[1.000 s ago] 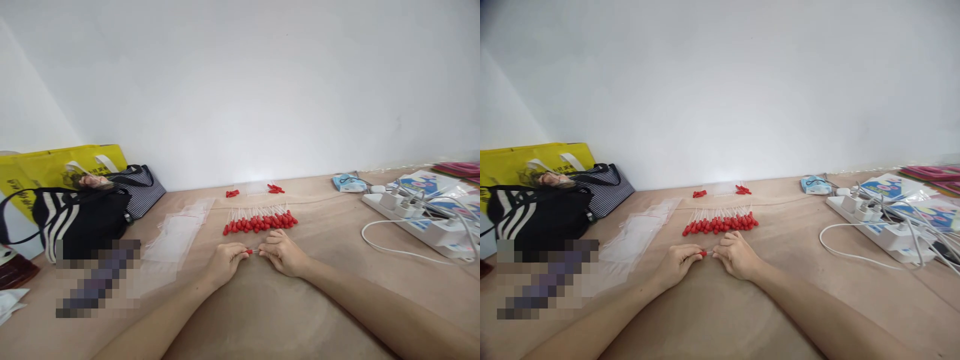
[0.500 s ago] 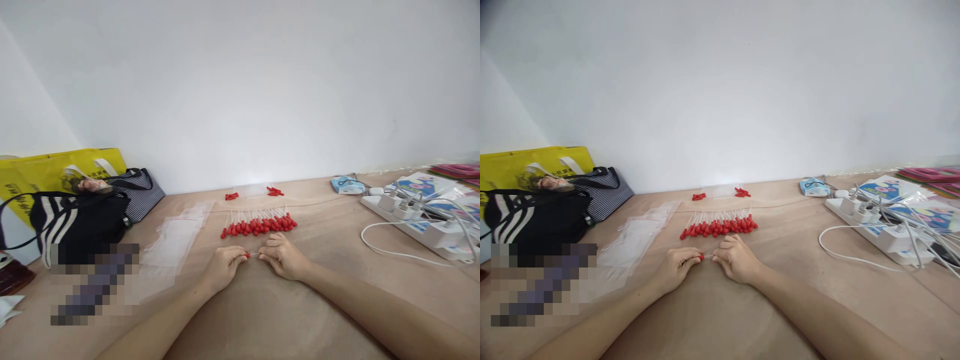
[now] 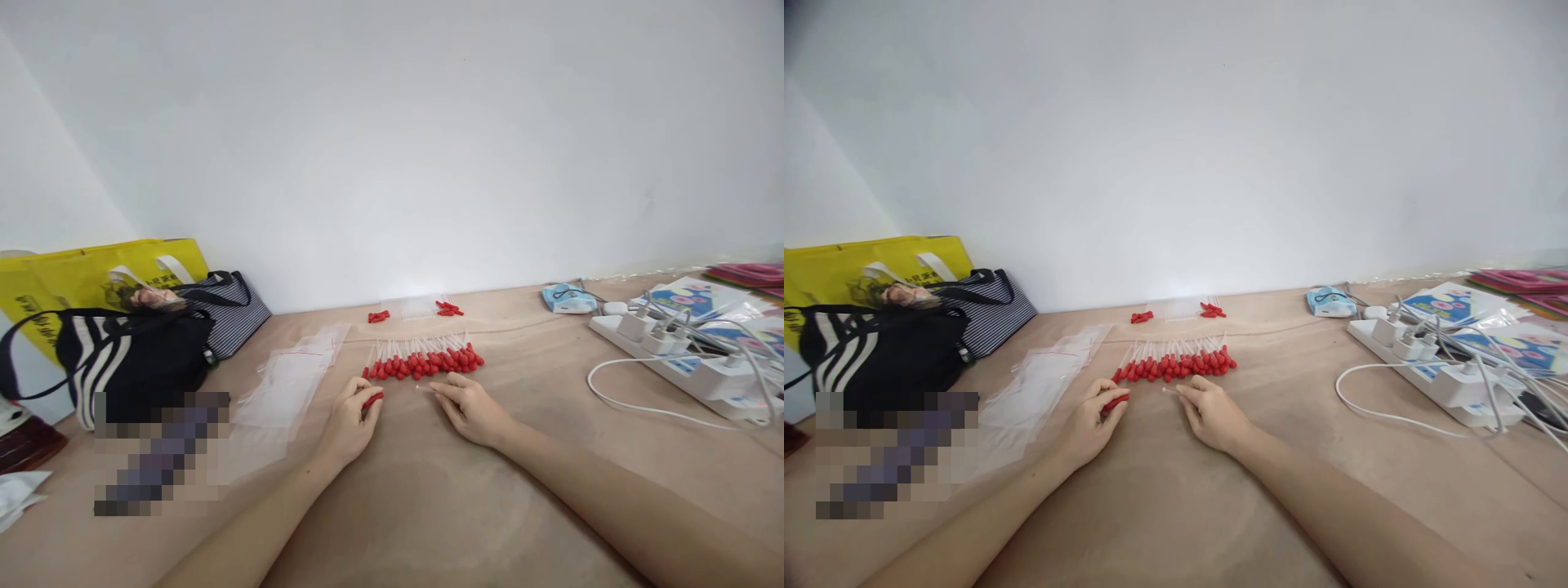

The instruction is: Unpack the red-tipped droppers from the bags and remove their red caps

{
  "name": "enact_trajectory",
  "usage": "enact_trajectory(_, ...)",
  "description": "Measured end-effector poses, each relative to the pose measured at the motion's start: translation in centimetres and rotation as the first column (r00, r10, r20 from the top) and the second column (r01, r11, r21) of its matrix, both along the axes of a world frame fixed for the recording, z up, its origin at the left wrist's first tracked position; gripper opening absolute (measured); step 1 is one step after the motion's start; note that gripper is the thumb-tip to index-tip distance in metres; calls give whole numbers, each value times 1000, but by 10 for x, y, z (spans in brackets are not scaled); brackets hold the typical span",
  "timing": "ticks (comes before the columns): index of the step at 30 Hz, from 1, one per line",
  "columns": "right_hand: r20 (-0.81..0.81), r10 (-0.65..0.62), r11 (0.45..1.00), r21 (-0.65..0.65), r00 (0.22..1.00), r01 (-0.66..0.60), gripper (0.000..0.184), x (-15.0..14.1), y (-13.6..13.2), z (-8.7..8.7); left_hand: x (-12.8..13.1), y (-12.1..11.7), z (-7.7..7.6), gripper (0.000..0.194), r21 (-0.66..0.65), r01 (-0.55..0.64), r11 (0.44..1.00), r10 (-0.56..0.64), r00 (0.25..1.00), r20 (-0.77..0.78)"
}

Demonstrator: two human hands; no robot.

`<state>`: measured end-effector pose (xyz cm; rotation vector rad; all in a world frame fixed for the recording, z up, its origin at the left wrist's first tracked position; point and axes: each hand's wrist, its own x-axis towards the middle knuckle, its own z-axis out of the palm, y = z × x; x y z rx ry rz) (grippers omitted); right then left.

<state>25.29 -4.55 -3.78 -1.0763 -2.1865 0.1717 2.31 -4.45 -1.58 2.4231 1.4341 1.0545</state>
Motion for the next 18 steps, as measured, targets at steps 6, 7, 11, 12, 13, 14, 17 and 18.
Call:
enact_trajectory(6,-57,-67,998,4,996,67,25,-2,4,-6,-3,3,-3,20,6,-84,996,84,996,-18)
enact_trajectory(7,-70,-83,996,9,994,84,25,-2,6,-7,-3,4,-3,18,0,-92,996,92,996,-23)
enact_trajectory(11,-95,-139,989,35,986,142,26,-3,8,-11,2,4,-1,6,3,-106,994,106,992,-74)
enact_trajectory(12,-96,-149,987,40,984,154,26,-4,8,-11,3,3,0,5,4,-96,995,96,991,-88)
enact_trajectory(13,-93,-158,986,41,983,162,25,-5,7,-11,3,2,1,6,-2,-82,997,81,992,-98)
enact_trajectory(14,-88,-164,985,38,983,168,23,-6,6,-10,3,0,2,8,-14,-62,998,60,993,-105)
enact_trajectory(17,-71,-155,988,13,985,157,19,-10,2,-7,-1,-5,7,17,-95,11,995,-21,995,-102)
enact_trajectory(18,-69,-142,990,1,987,142,18,-12,1,-6,-4,-6,9,20,-129,37,991,-48,995,-90)
